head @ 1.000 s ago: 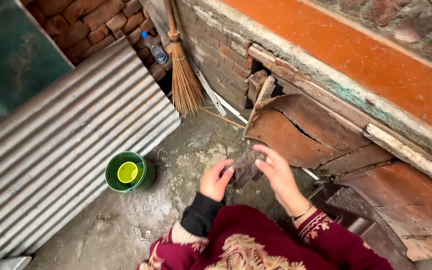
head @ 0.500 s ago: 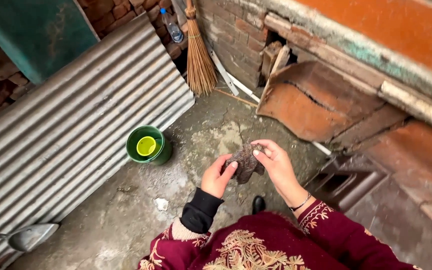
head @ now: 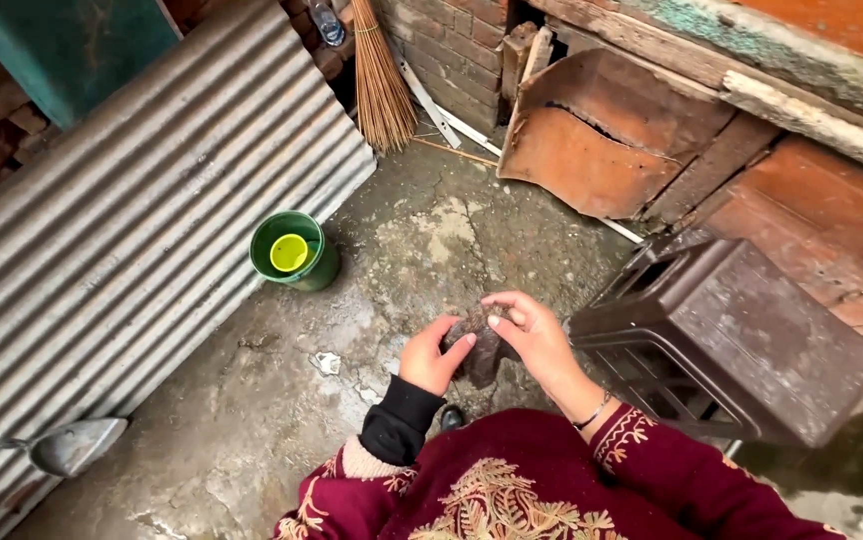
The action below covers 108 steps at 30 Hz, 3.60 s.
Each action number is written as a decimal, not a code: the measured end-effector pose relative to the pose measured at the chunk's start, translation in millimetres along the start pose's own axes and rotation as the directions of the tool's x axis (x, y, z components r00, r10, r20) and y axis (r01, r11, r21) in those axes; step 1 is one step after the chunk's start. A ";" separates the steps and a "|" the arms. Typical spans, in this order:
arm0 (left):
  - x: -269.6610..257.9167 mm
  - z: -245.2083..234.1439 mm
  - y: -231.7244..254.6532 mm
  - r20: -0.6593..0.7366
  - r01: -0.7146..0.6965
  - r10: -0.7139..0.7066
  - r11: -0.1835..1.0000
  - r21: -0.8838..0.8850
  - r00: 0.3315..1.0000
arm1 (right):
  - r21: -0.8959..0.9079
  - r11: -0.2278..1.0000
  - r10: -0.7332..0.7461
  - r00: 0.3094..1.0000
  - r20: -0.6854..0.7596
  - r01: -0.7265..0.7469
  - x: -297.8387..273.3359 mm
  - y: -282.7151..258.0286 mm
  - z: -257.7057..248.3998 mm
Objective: Cleaning window panes by wiping them with a cloth, then washing and wringing the cloth in a bowl of water.
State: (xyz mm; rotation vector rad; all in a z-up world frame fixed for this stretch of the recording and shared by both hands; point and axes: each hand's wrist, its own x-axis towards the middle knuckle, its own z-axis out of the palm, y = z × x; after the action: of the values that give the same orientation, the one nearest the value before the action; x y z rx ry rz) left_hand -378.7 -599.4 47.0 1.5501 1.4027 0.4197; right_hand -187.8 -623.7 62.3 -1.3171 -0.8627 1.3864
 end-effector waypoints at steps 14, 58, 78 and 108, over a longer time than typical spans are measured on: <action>-137.4 204.0 41.3 -0.052 0.040 -0.044 0.996 -0.079 0.998 | -0.223 0.973 -0.044 0.995 0.091 0.064 -182.4 -7.4 -152.8; -240.3 415.2 88.2 0.059 0.065 -0.071 0.992 0.106 0.996 | -0.191 0.982 -0.020 0.995 -0.094 0.002 -371.0 23.9 -320.2; -202.0 613.1 35.7 0.270 0.265 -0.270 0.963 0.055 0.924 | -0.272 0.955 0.005 0.918 -0.396 -0.122 -391.3 151.7 -488.4; -197.6 676.7 27.2 0.368 0.188 -0.287 0.941 0.281 0.884 | -0.607 0.614 0.065 0.799 -0.598 -0.504 -391.6 281.2 -586.7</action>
State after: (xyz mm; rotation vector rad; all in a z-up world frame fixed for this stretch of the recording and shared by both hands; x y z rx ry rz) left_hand 107.0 -1055.8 -184.3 1.5169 1.3225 -0.2238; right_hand 300.0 -1147.9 -190.1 -2.4590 -0.8719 0.7844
